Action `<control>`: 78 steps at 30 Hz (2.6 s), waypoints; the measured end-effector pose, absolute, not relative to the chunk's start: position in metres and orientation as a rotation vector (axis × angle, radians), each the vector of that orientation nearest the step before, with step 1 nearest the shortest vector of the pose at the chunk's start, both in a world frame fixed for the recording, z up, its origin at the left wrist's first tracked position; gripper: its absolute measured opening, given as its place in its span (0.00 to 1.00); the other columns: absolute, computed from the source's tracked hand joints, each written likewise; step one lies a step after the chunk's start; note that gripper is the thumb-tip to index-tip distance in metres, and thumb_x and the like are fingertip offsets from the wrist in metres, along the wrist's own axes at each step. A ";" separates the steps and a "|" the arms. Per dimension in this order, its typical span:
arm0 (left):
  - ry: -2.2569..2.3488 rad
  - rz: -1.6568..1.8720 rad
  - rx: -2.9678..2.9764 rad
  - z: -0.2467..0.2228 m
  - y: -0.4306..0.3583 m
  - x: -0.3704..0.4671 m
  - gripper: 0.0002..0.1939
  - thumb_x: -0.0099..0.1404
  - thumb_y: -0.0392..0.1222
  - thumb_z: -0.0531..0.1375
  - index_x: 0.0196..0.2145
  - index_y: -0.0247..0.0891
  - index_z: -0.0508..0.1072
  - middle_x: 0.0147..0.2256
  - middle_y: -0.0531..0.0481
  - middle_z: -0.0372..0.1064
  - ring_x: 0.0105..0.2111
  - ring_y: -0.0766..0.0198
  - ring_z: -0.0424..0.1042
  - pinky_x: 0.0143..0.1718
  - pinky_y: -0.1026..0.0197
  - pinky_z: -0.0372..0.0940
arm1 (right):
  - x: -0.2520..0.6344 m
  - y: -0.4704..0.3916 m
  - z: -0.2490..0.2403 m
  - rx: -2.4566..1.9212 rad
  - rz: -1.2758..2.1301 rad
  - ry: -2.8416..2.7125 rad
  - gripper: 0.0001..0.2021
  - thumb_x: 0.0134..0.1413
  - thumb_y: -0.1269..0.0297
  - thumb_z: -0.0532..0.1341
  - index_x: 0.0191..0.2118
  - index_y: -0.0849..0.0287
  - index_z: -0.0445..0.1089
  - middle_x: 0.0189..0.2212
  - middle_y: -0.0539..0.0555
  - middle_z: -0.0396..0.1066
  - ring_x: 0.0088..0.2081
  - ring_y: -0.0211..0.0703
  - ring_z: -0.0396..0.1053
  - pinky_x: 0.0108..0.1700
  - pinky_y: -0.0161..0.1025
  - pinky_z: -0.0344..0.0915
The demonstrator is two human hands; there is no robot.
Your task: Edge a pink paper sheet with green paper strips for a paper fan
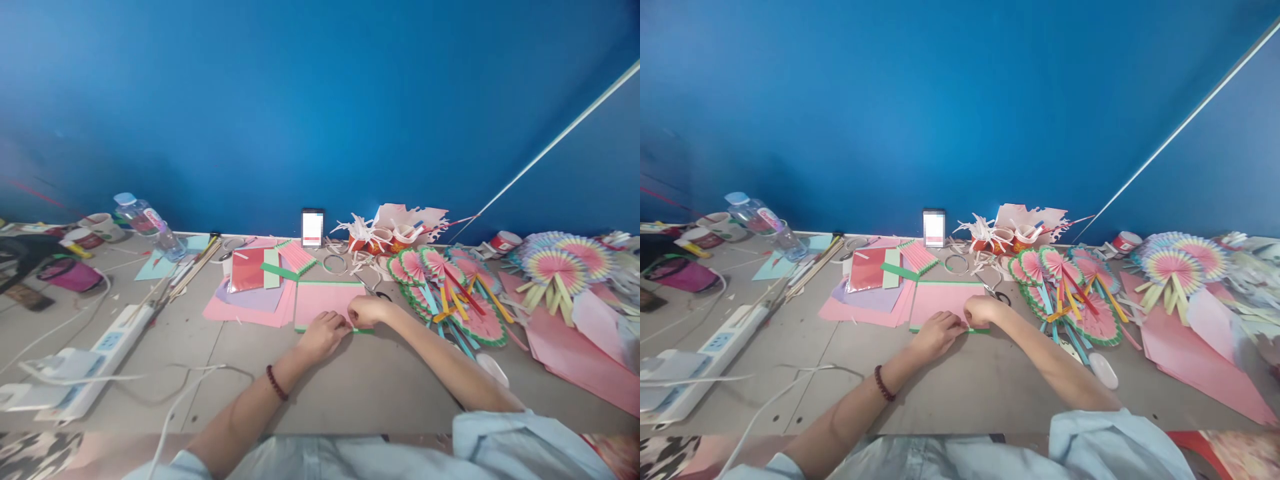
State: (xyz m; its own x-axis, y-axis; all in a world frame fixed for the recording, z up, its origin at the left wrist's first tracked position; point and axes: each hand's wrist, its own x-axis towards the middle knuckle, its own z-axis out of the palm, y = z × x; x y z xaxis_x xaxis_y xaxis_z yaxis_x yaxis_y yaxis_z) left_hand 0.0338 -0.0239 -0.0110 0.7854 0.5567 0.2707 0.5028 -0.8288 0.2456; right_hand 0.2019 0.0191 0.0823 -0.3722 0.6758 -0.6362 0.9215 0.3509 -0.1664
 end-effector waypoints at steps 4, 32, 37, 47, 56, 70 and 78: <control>0.843 0.452 2.875 -0.007 -0.026 0.035 0.14 0.67 0.35 0.49 0.47 0.42 0.68 0.38 0.45 0.65 0.41 0.59 0.63 0.41 0.56 0.59 | 0.201 0.019 0.079 1.392 -0.740 2.144 0.09 0.39 0.74 0.61 0.29 0.58 0.76 0.25 0.54 0.75 0.27 0.41 0.70 0.26 0.31 0.58; 0.891 0.550 2.936 -0.008 -0.028 0.039 0.10 0.65 0.32 0.52 0.43 0.39 0.68 0.38 0.47 0.64 0.37 0.60 0.61 0.38 0.58 0.57 | 0.272 0.117 0.031 2.447 -0.078 2.116 0.13 0.58 0.70 0.53 0.44 0.62 0.72 0.41 0.63 0.73 0.44 0.49 0.70 0.43 0.38 0.62; 0.886 0.524 2.928 -0.004 -0.028 0.038 0.10 0.64 0.32 0.53 0.43 0.38 0.67 0.38 0.48 0.64 0.37 0.60 0.60 0.38 0.58 0.57 | 0.277 0.113 0.035 2.601 -0.126 2.152 0.12 0.55 0.69 0.54 0.40 0.60 0.74 0.38 0.60 0.75 0.41 0.49 0.71 0.41 0.38 0.63; 0.873 0.516 2.875 -0.008 -0.026 0.038 0.13 0.61 0.29 0.55 0.43 0.39 0.67 0.39 0.48 0.65 0.40 0.60 0.61 0.40 0.58 0.58 | 0.299 0.087 0.062 2.665 -0.674 2.388 0.10 0.49 0.63 0.56 0.31 0.61 0.73 0.28 0.54 0.75 0.28 0.39 0.70 0.29 0.32 0.63; 0.871 0.498 2.889 -0.006 -0.027 0.039 0.10 0.64 0.33 0.54 0.43 0.39 0.67 0.39 0.47 0.65 0.39 0.60 0.61 0.39 0.58 0.58 | 0.262 -0.015 0.030 2.412 -1.691 2.349 0.12 0.40 0.61 0.61 0.34 0.59 0.68 0.24 0.50 0.73 0.28 0.40 0.70 0.30 0.35 0.65; 0.895 0.484 2.940 -0.007 -0.027 0.039 0.09 0.66 0.36 0.53 0.44 0.40 0.68 0.37 0.48 0.64 0.39 0.59 0.62 0.39 0.57 0.57 | 0.235 -0.054 0.009 2.738 -1.233 2.371 0.05 0.38 0.61 0.57 0.24 0.56 0.66 0.20 0.50 0.71 0.24 0.42 0.69 0.29 0.36 0.65; 0.879 0.469 2.942 -0.004 -0.029 0.037 0.09 0.66 0.35 0.53 0.44 0.39 0.67 0.38 0.47 0.64 0.40 0.59 0.62 0.40 0.57 0.58 | 0.228 -0.063 -0.004 2.845 -0.919 2.432 0.05 0.44 0.62 0.56 0.22 0.54 0.65 0.22 0.51 0.72 0.25 0.43 0.69 0.30 0.37 0.64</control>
